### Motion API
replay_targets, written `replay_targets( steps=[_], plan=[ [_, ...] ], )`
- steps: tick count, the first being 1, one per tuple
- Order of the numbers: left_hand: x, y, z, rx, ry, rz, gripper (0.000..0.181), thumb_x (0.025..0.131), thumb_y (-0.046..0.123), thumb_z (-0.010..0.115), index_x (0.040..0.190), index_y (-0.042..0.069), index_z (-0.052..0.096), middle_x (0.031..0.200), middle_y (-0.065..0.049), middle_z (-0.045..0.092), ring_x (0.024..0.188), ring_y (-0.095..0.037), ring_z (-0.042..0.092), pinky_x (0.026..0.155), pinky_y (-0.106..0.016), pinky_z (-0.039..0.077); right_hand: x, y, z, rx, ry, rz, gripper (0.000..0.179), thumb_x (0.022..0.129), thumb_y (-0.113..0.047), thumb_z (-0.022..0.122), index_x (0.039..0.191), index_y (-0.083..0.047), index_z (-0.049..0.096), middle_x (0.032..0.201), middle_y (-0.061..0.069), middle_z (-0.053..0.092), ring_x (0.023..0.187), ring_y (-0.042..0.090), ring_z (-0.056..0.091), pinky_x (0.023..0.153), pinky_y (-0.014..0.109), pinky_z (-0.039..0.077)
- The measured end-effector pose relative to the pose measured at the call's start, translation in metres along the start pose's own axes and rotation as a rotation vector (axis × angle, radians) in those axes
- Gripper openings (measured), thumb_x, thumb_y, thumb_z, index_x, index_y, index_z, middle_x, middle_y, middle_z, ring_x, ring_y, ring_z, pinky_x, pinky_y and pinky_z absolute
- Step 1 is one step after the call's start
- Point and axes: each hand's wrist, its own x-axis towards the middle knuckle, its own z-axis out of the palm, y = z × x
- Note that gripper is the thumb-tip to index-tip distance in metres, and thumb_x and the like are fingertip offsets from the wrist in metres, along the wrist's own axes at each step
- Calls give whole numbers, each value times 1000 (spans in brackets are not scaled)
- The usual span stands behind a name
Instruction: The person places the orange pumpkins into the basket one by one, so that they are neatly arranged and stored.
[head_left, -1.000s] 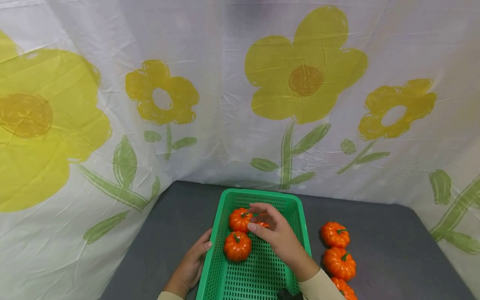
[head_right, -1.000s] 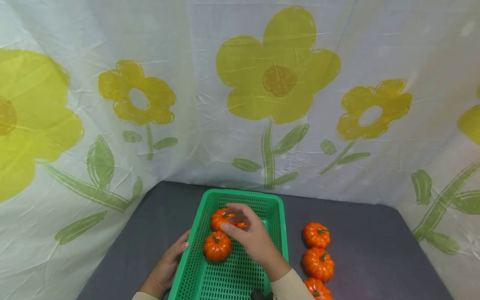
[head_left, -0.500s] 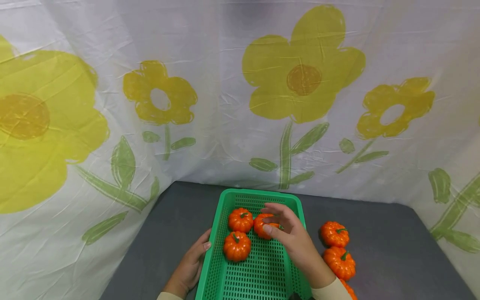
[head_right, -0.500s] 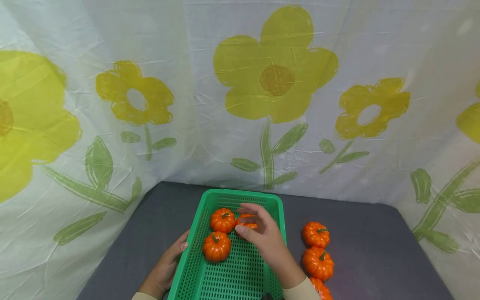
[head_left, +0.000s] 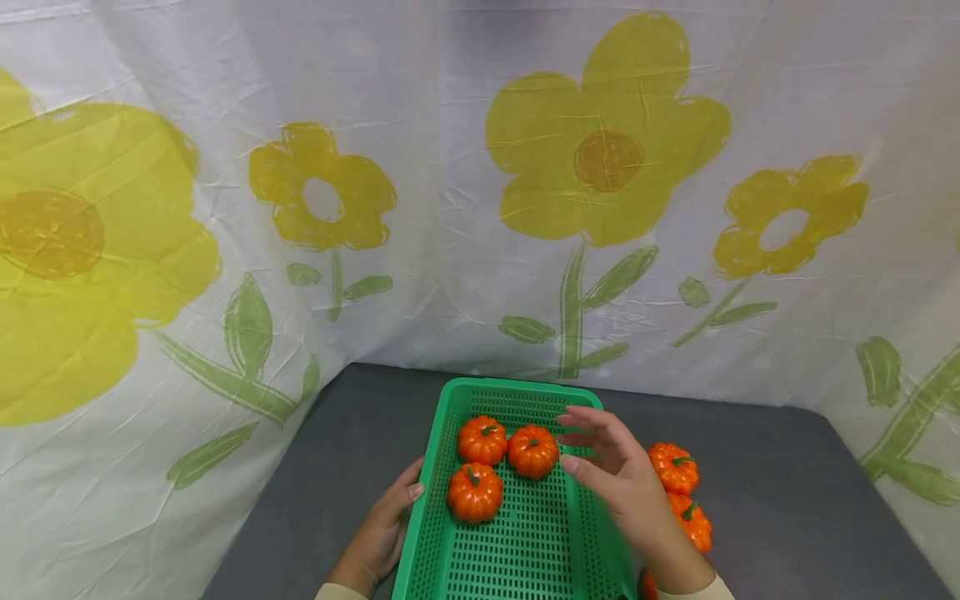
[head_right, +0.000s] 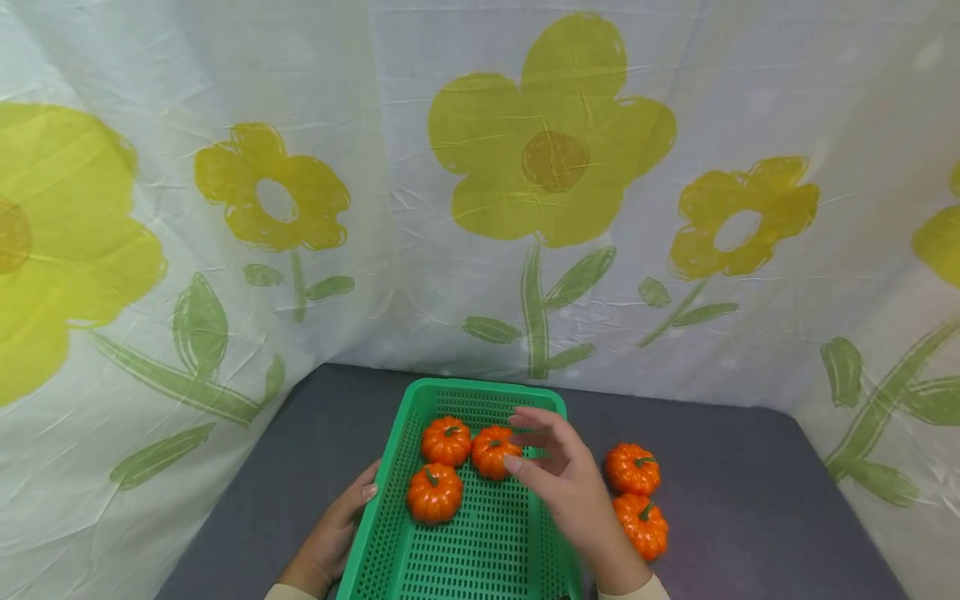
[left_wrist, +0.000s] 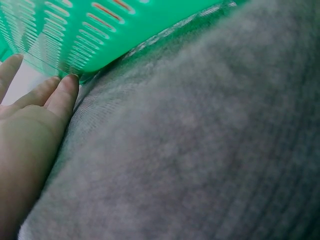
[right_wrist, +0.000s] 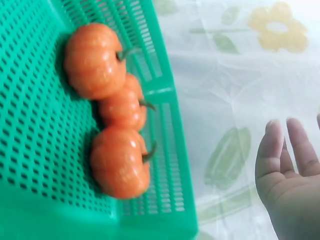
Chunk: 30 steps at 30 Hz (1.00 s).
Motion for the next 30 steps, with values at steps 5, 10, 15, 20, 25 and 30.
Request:
replay_targets(
  steps=[5,10,15,20,25,30],
  plan=[
    [-1,0,0,5,-5,7,72,116,24,40,174,1,5,162,-12,44,133,-26,59,109,-43,51,-8,-5,-12,26,6,-19,54,106,9,63,156,-5,52,152,19,56,131,35,59,98,37,57],
    [-1,0,-1,1,-12,-3,72,116,24,39,175,2,5,164,-15,41,135,-28,58,111,-45,50,-18,-11,-26,-9,41,6,54,106,8,62,157,-5,51,152,21,55,130,31,60,97,35,57],
    [0,1,-1,11,-2,-5,72,116,26,39,175,4,6,164,-15,41,135,-28,59,110,-45,51,-29,-14,-38,-80,92,69,53,107,3,65,157,-7,52,153,18,56,131,28,60,98,33,56],
    [0,1,-1,4,-9,-4,71,116,25,39,175,4,5,162,-12,45,134,-28,59,110,-45,51,-42,-14,-50,-117,120,133,53,109,-2,66,160,-9,50,154,13,56,134,24,59,98,31,56],
    [-1,2,0,-3,-21,0,72,117,25,38,175,2,3,159,-10,48,133,-27,60,110,-45,51,-55,-11,-62,-158,145,164,52,110,-3,65,160,-9,50,153,9,58,131,20,60,97,31,57],
    [0,1,0,2,-16,2,71,116,25,38,175,2,5,162,-13,44,134,-28,59,110,-45,51,-69,-5,-71,-162,210,227,53,110,-6,67,160,-9,50,152,9,58,129,21,61,95,30,58]
  ],
)
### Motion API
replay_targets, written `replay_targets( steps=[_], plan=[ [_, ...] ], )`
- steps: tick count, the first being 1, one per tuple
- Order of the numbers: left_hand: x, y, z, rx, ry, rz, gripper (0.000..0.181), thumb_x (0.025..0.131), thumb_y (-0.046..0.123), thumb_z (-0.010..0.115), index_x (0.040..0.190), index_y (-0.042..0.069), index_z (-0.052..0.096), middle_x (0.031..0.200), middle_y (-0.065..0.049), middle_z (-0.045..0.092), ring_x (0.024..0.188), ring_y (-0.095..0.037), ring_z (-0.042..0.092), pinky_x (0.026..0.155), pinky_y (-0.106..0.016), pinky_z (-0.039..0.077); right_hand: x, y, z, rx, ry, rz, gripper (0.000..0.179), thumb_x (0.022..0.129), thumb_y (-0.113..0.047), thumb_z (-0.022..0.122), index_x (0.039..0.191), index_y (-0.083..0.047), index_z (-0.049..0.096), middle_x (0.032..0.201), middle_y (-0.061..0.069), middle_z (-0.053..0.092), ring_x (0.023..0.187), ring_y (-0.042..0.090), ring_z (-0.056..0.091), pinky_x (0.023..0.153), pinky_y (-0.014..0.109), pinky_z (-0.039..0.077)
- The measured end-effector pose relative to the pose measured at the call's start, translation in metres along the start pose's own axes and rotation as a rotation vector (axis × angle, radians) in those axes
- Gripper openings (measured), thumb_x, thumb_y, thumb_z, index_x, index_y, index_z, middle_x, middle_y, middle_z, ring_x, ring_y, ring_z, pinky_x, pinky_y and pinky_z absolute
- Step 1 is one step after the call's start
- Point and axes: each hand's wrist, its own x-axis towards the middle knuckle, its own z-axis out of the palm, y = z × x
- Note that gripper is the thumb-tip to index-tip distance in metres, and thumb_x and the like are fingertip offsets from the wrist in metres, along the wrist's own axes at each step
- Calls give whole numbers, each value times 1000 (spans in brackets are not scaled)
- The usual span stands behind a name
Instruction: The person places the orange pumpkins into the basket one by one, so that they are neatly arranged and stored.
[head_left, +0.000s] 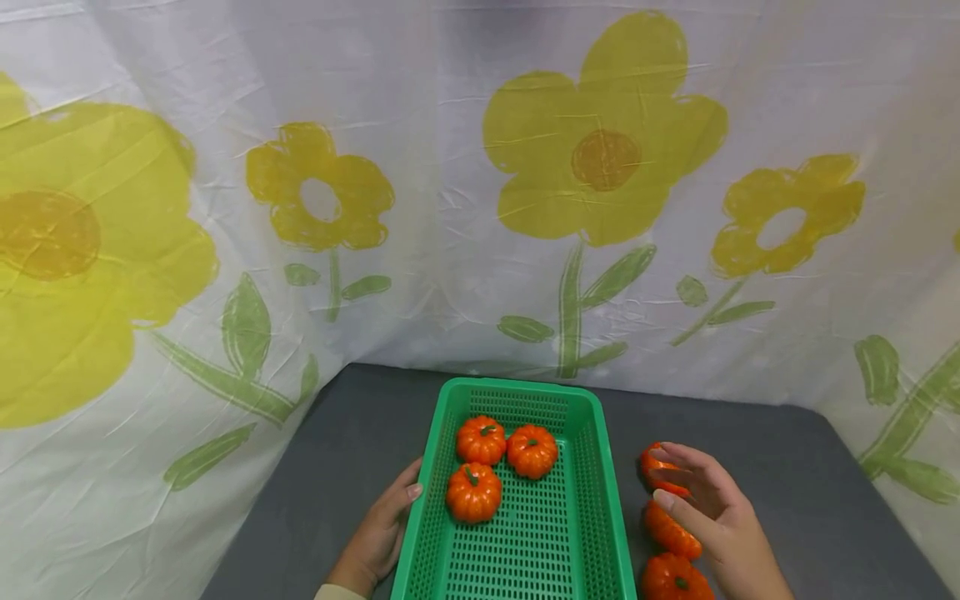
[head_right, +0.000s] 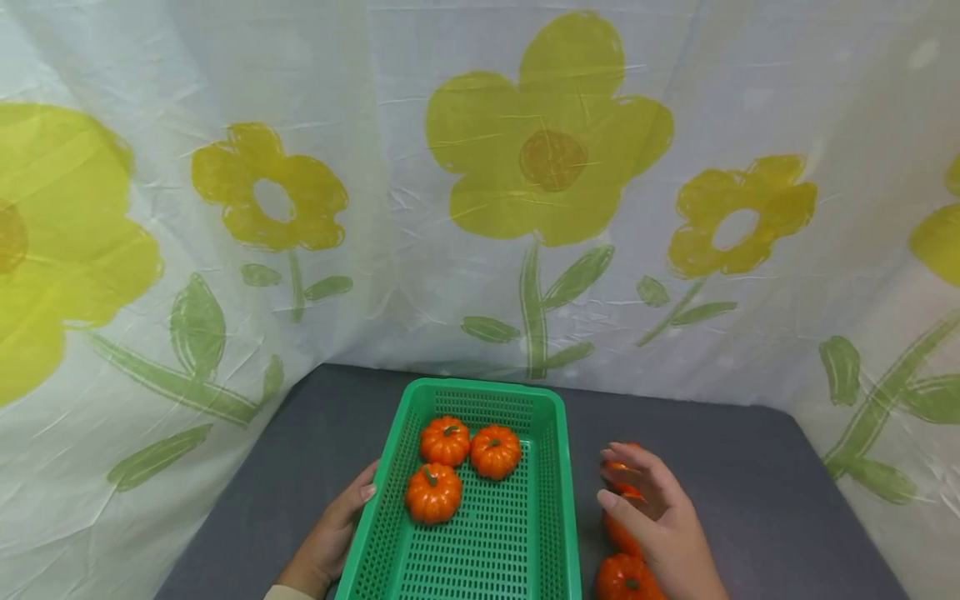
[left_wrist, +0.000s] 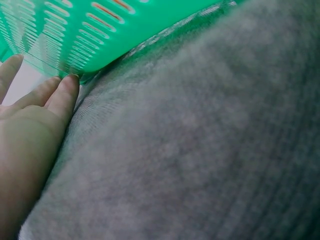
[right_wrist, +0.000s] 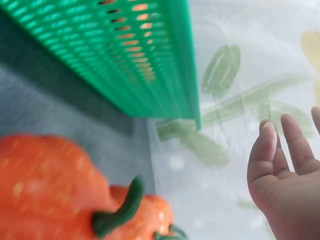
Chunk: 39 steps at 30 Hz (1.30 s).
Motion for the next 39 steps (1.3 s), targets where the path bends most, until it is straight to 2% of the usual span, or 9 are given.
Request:
replay_targets(
  steps=[6,11,17,23,25,31,33,36,39],
  plan=[
    [1,0,-1,7,-4,-2,71,116,26,38,175,3,5,163,-14,43,134,-28,59,110,-45,51,-9,12,-11,-5,49,66,54,110,-10,69,160,-9,49,151,3,59,129,14,60,95,25,55],
    [0,0,0,14,12,-6,71,116,25,39,175,3,6,163,-13,43,133,-28,59,110,-44,51,-15,28,-16,-53,77,55,54,107,-4,70,158,-3,50,144,-5,64,121,8,63,91,22,55],
    [0,1,1,21,25,-12,72,116,25,40,175,3,6,165,-15,39,134,-27,59,110,-44,51,-24,47,-16,-109,142,83,52,105,-2,72,152,4,52,133,-9,70,109,7,67,82,29,60],
    [0,0,0,25,15,-1,71,116,24,39,174,1,4,167,-17,36,134,-26,59,110,-43,51,-33,60,-10,-140,179,123,50,104,-6,76,147,7,56,127,-12,69,108,7,70,83,30,61],
    [0,0,0,26,15,-1,72,116,24,39,174,0,4,168,-17,35,134,-25,59,110,-42,51,-37,64,-7,-127,192,170,51,103,-8,78,147,7,57,127,-10,70,107,8,70,82,31,62],
    [0,-2,0,13,13,8,71,116,23,39,174,2,6,168,-17,36,136,-27,58,111,-44,50,-44,77,-5,-60,209,353,57,100,-18,83,148,2,61,136,14,70,104,4,70,82,35,62],
    [0,-3,-1,7,5,11,71,116,22,38,174,2,5,167,-16,38,136,-27,58,112,-45,50,-46,81,-4,-29,217,373,56,98,-16,83,147,3,62,136,15,70,103,4,70,82,36,62],
    [-1,-3,-1,2,-7,17,70,116,22,37,174,1,4,166,-16,39,136,-28,57,112,-45,49,-49,88,0,-4,237,342,52,97,-10,83,143,6,64,128,8,74,102,4,70,80,37,63],
    [0,-3,-1,4,-4,16,70,116,23,37,174,2,5,166,-16,39,136,-29,57,112,-45,50,-54,94,4,-17,247,257,45,97,-4,82,138,9,66,119,2,77,97,10,73,74,38,64]
  ],
)
